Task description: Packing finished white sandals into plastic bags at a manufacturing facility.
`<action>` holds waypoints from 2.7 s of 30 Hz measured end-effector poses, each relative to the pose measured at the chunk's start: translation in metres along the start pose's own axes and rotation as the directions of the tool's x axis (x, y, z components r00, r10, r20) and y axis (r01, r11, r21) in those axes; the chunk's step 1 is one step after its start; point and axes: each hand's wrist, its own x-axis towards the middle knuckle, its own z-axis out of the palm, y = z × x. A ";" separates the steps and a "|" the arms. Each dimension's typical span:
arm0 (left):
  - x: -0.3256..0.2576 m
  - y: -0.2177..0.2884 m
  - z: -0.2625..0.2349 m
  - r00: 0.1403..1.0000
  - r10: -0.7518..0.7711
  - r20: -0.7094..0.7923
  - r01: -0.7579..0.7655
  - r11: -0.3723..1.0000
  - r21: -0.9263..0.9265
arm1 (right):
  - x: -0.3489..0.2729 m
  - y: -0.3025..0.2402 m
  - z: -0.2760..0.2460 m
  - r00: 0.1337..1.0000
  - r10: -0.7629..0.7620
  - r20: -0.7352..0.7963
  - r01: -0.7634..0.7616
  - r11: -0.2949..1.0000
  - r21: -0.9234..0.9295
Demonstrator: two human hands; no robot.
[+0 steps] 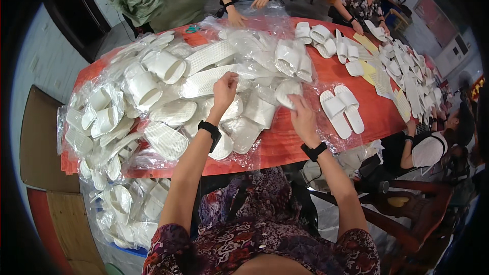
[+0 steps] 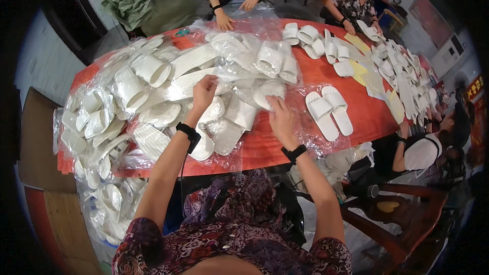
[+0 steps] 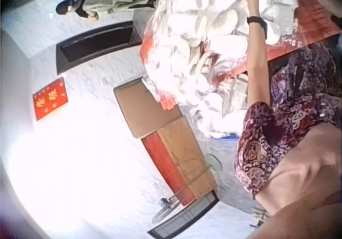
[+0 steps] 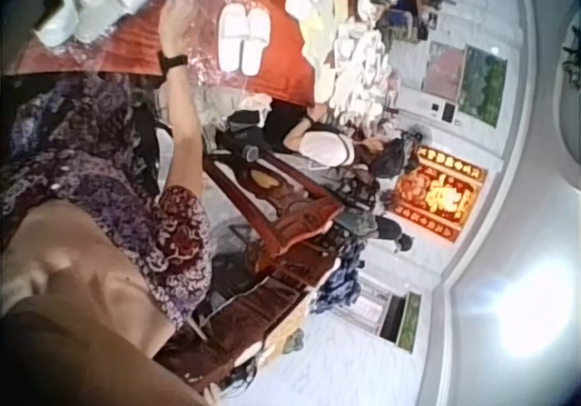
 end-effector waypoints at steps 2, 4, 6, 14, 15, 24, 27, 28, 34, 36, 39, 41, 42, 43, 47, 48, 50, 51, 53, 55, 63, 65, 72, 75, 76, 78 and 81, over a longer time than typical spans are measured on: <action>0.004 0.019 0.001 0.999 0.039 -0.033 -0.042 0.996 -0.076 | 0.011 0.006 -0.013 0.996 -0.008 -0.092 0.010 1.000 0.017; 0.007 0.042 -0.006 0.995 0.074 -0.060 -0.083 0.982 -0.171 | 0.023 0.016 -0.024 0.975 -0.009 -0.222 0.021 0.998 0.051; 0.008 0.063 -0.016 0.985 0.138 -0.104 -0.157 0.965 -0.210 | 0.035 0.008 -0.043 0.973 0.039 -0.227 -0.018 0.995 0.097; -0.027 0.166 -0.119 0.826 0.461 -0.325 -0.525 0.839 -0.141 | 0.057 -0.055 -0.134 0.996 -0.005 -0.094 0.052 0.866 0.497; -0.034 0.176 -0.128 0.834 0.454 -0.313 -0.512 0.849 -0.132 | 0.059 -0.055 -0.136 0.997 0.005 -0.083 0.038 0.859 0.511; -0.033 0.108 -0.121 0.999 -0.037 0.039 0.051 0.900 -0.432 | 0.051 -0.006 -0.038 0.964 0.033 0.264 -0.202 0.738 0.644; -0.038 0.061 -0.101 0.987 -0.127 0.096 0.154 0.916 -0.370 | 0.042 0.026 0.005 0.940 0.094 0.328 -0.292 0.717 0.632; -0.043 0.045 -0.097 0.973 -0.207 0.106 0.231 0.919 -0.321 | 0.040 0.031 0.015 0.896 0.138 0.421 -0.395 0.678 0.619; -0.048 0.010 -0.095 0.935 -0.310 0.173 0.355 0.805 -0.476 | 0.054 0.026 0.017 0.950 0.120 0.288 -0.303 0.575 0.760; -0.055 0.001 -0.095 0.859 -0.365 0.360 0.499 0.754 -0.427 | 0.057 0.025 0.015 0.945 0.102 0.311 -0.310 0.586 0.749; -0.069 -0.018 -0.096 0.859 -0.304 0.412 0.478 0.765 -0.432 | 0.067 0.015 0.013 0.945 0.092 0.313 -0.310 0.560 0.768; -0.065 -0.004 -0.091 0.892 -0.298 0.341 0.440 0.748 -0.496 | 0.069 0.016 0.007 0.947 0.131 0.292 -0.316 0.532 0.786; -0.062 0.003 -0.090 0.920 -0.296 0.258 0.392 0.733 -0.556 | 0.071 0.017 0.003 0.941 0.200 0.273 -0.336 0.453 0.826; -0.058 0.012 -0.090 0.920 -0.292 0.263 0.391 0.732 -0.558 | 0.073 0.018 -0.001 0.930 0.265 0.254 -0.342 0.371 0.863; -0.044 0.043 -0.092 0.976 -0.155 0.155 0.216 0.800 -0.560 | 0.069 0.029 -0.010 0.885 0.363 0.291 -0.369 0.166 0.915; -0.041 0.051 -0.090 0.990 -0.077 0.117 0.130 0.818 -0.561 | 0.066 0.032 -0.012 0.896 0.339 0.288 -0.338 0.098 0.936; -0.038 0.065 -0.091 0.998 0.039 0.054 -0.001 0.825 -0.566 | 0.063 0.034 -0.019 0.906 0.313 0.286 -0.309 0.025 0.951; -0.037 0.071 -0.091 0.998 0.037 0.055 0.000 0.825 -0.566 | 0.059 0.036 -0.026 0.918 0.290 0.270 -0.271 -0.040 0.962; -0.035 0.083 -0.091 0.995 0.099 0.000 -0.084 0.848 -0.523 | 0.056 0.042 -0.040 0.930 0.266 0.253 -0.233 -0.106 0.967; -0.033 0.090 -0.092 0.991 0.134 -0.031 -0.131 0.853 -0.504 | 0.055 0.045 -0.052 0.961 0.207 0.184 -0.178 -0.046 0.983; -0.030 0.127 -0.098 0.963 0.248 -0.110 -0.271 0.861 -0.431 | 0.037 0.019 -0.042 0.955 0.167 0.246 -0.253 0.020 0.967; -0.026 0.133 -0.092 0.959 0.261 -0.107 -0.281 0.844 -0.457 | 0.028 0.032 -0.019 0.899 0.154 0.409 -0.437 0.375 0.818; -0.023 0.125 -0.106 0.968 0.173 -0.184 -0.243 0.839 -0.487 | 0.053 0.014 -0.018 0.939 0.239 0.249 -0.276 0.090 0.957; -0.017 0.137 -0.110 0.965 0.066 -0.253 -0.191 0.839 -0.509 | 0.060 0.009 -0.020 0.915 0.287 0.285 -0.354 0.228 0.907; -0.017 0.141 -0.110 0.964 0.084 -0.253 -0.203 0.847 -0.491 | 0.060 0.013 -0.021 0.916 0.283 0.283 -0.351 0.229 0.908; -0.017 0.148 -0.105 0.960 0.118 -0.254 -0.229 0.854 -0.468 | 0.059 0.023 -0.028 0.930 0.333 0.154 -0.284 0.386 0.878; -0.020 0.156 -0.096 0.959 0.129 -0.251 -0.236 0.856 -0.460 | 0.059 0.010 -0.055 0.914 0.406 -0.016 -0.179 0.439 0.881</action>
